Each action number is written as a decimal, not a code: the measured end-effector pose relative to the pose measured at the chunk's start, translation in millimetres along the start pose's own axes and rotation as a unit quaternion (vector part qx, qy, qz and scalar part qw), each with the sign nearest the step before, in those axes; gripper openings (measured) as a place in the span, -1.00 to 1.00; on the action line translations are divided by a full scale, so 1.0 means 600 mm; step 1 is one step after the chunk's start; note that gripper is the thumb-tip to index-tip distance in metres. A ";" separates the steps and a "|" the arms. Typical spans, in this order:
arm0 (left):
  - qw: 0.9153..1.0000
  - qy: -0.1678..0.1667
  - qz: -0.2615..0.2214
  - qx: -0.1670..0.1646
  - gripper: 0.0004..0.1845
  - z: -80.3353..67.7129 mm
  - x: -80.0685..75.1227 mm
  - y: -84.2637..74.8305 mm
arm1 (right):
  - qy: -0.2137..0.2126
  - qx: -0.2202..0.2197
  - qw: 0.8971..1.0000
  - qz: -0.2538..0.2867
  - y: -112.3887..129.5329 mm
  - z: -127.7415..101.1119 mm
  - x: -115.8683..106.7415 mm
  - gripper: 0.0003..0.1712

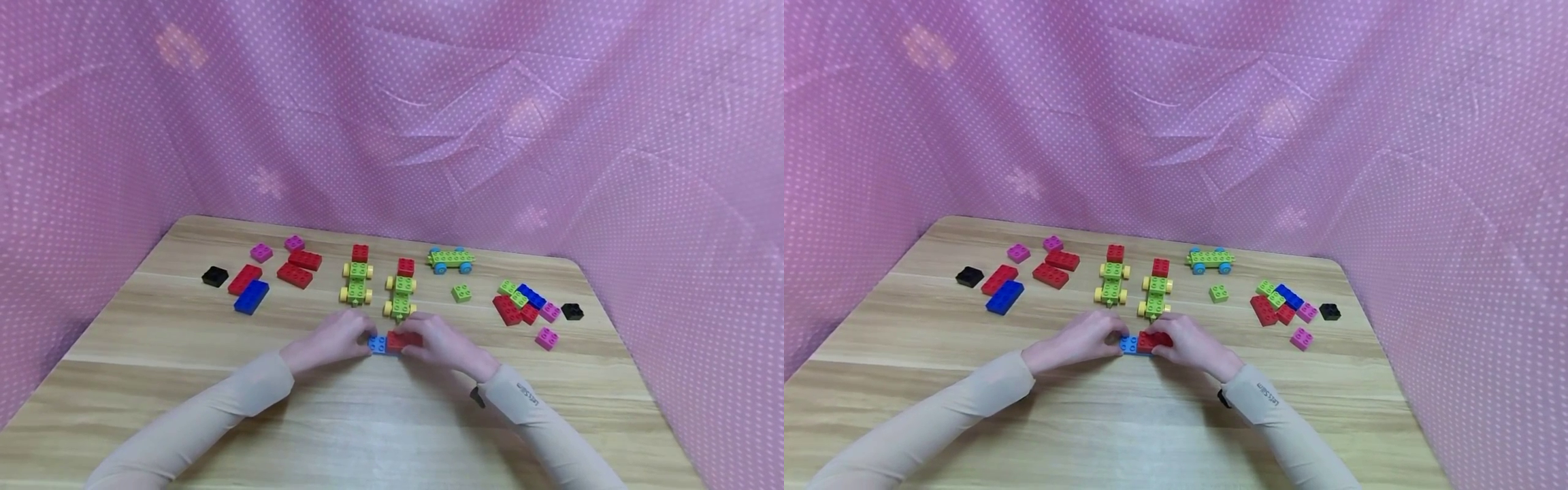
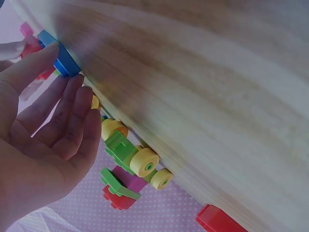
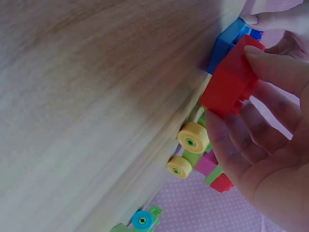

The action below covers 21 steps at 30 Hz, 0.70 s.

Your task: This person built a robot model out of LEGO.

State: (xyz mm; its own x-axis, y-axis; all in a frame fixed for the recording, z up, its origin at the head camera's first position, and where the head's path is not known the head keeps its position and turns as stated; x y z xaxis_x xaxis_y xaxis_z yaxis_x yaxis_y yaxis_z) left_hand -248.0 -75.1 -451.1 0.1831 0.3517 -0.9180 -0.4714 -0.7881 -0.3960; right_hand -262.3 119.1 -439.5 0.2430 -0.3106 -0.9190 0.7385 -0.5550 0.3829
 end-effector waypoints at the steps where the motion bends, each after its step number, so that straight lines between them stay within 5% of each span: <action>1: 1.000 -0.002 0.001 0.002 -0.71 0.000 0.000 0.000 | -0.002 0.000 1.000 0.003 0.000 0.000 0.000 -0.64; 21: 1.000 -0.006 0.004 -0.006 -0.74 0.002 0.001 -0.001 | -0.053 0.011 0.998 -0.038 0.022 0.000 0.009 -0.73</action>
State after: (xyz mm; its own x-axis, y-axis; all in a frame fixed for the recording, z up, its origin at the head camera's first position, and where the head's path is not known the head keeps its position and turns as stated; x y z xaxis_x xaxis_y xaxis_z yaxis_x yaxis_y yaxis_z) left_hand -248.9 -73.8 -451.1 0.1685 0.3511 -0.9211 -0.4632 -0.7967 -0.3883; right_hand -251.4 110.2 -439.6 0.1174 -0.3466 -0.9306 0.7374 -0.5972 0.3155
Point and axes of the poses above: each hand's wrist, its own z-axis towards the middle knuckle, its own x-axis out of the palm, y = z × x, the point moved 3 cm from there along z, towards the middle knuckle, and after that the axes turned 1 degree about -y, right-handed, at the moved point
